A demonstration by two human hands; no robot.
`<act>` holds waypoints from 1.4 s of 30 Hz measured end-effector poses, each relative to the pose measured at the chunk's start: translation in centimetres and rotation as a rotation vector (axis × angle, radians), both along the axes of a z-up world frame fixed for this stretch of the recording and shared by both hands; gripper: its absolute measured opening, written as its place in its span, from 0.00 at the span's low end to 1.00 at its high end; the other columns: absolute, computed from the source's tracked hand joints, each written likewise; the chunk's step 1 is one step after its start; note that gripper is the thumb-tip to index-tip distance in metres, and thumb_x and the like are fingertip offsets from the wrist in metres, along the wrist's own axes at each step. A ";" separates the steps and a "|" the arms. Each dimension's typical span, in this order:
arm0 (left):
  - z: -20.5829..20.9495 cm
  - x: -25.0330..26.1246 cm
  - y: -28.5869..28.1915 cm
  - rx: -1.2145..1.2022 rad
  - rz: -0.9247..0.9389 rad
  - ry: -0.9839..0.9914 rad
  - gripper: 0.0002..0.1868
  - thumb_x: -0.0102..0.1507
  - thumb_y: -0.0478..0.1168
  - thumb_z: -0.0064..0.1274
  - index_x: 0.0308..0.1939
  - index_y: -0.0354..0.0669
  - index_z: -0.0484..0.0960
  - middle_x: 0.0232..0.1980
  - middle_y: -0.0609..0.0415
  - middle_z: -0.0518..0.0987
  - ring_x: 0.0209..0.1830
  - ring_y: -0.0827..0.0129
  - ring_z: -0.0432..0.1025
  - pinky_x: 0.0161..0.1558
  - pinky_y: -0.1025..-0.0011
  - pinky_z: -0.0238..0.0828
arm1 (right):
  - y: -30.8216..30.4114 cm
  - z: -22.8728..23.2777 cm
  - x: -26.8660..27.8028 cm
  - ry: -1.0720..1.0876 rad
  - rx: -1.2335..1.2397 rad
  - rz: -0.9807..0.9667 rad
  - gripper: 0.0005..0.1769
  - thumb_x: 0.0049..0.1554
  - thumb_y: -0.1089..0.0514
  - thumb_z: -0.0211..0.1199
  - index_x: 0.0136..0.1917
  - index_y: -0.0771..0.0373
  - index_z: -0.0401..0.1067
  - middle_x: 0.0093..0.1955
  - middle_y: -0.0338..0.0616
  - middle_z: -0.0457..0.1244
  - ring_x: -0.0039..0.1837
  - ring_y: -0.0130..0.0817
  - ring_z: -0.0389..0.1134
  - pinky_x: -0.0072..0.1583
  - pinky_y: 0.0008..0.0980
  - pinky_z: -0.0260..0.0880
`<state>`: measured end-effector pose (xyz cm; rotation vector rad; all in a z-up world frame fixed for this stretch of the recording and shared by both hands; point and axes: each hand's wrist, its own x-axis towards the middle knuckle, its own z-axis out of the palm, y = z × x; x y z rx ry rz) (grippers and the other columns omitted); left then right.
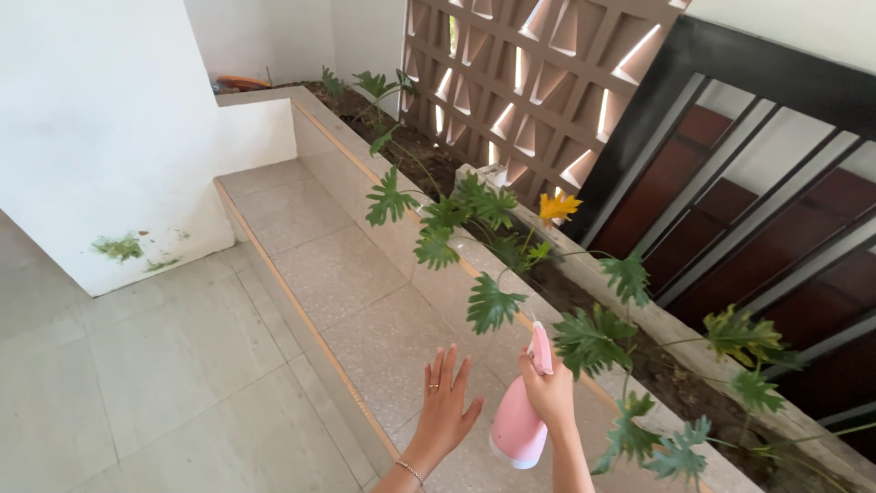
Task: Misting the leaves of plants in a planter using a spray bottle
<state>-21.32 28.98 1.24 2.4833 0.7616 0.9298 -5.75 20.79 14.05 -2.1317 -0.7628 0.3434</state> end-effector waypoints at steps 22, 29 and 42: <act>1.2 -11.6 9.8 -0.016 -0.046 -0.196 0.14 0.69 0.41 0.52 0.58 0.44 0.79 0.72 0.48 0.68 0.78 0.49 0.55 0.70 0.48 0.58 | 9.8 2.5 -9.0 0.153 0.036 -0.105 0.20 0.53 0.45 0.50 0.54 0.49 0.75 0.36 0.43 0.74 0.53 0.36 0.70 0.58 0.38 0.64; 0.1 -12.9 14.4 -0.033 0.051 -0.165 0.15 0.70 0.43 0.50 0.60 0.45 0.79 0.74 0.49 0.66 0.79 0.48 0.52 0.73 0.44 0.50 | 15.9 1.4 -9.1 0.174 0.012 -0.027 0.21 0.52 0.47 0.52 0.54 0.53 0.76 0.36 0.46 0.74 0.46 0.37 0.68 0.52 0.37 0.63; 1.2 -10.3 29.8 0.110 0.126 -0.109 0.15 0.69 0.43 0.53 0.58 0.44 0.79 0.74 0.49 0.64 0.80 0.49 0.51 0.73 0.42 0.51 | 31.6 -3.1 -3.0 0.194 -0.014 0.103 0.21 0.55 0.42 0.61 0.32 0.61 0.69 0.28 0.44 0.61 0.34 0.34 0.62 0.41 0.36 0.58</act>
